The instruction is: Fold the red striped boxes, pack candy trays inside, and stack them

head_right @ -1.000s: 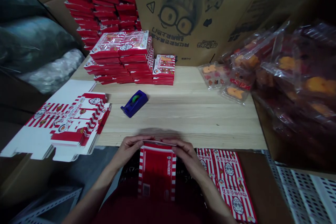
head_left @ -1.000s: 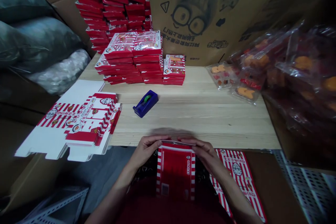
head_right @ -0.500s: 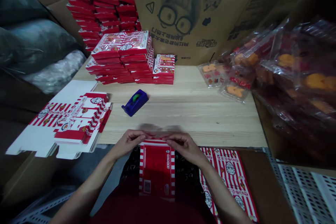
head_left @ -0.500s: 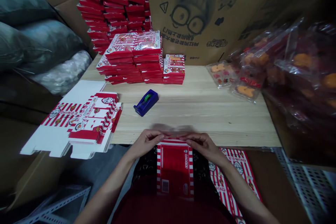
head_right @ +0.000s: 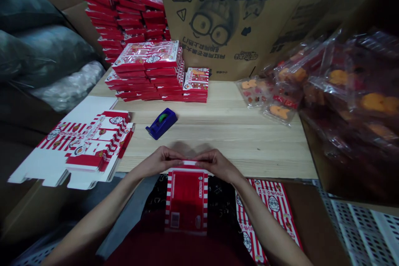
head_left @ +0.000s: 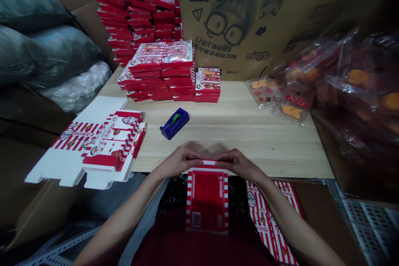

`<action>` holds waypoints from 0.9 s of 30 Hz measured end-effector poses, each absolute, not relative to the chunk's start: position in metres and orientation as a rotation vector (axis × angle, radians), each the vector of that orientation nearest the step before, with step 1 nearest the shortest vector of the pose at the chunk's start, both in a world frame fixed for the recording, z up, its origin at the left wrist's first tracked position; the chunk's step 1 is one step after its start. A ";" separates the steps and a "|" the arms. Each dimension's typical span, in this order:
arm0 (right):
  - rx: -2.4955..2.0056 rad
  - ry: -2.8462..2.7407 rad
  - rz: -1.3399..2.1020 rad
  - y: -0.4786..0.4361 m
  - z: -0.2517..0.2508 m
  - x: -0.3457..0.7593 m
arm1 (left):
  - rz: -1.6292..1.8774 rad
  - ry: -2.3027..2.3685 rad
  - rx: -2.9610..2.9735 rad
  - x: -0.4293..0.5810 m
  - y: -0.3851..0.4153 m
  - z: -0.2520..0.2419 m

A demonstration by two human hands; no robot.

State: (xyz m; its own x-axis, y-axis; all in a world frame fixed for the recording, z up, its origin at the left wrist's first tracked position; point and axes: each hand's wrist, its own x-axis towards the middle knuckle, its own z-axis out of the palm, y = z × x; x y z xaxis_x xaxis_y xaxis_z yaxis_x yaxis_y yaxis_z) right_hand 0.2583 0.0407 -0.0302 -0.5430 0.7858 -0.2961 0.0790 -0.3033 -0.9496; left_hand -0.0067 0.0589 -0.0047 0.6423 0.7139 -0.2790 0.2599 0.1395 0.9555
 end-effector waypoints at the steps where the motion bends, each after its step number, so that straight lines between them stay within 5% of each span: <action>1: -1.097 -1.451 1.902 0.043 -0.031 0.259 | 0.401 0.887 1.427 -0.006 0.059 -0.005; 17: -1.084 -1.547 1.764 0.039 -0.038 0.256 | 0.461 0.960 1.434 -0.005 0.051 -0.017; 27: -1.031 -1.734 1.576 0.009 -0.004 0.261 | 0.388 0.758 1.597 -0.023 0.044 0.020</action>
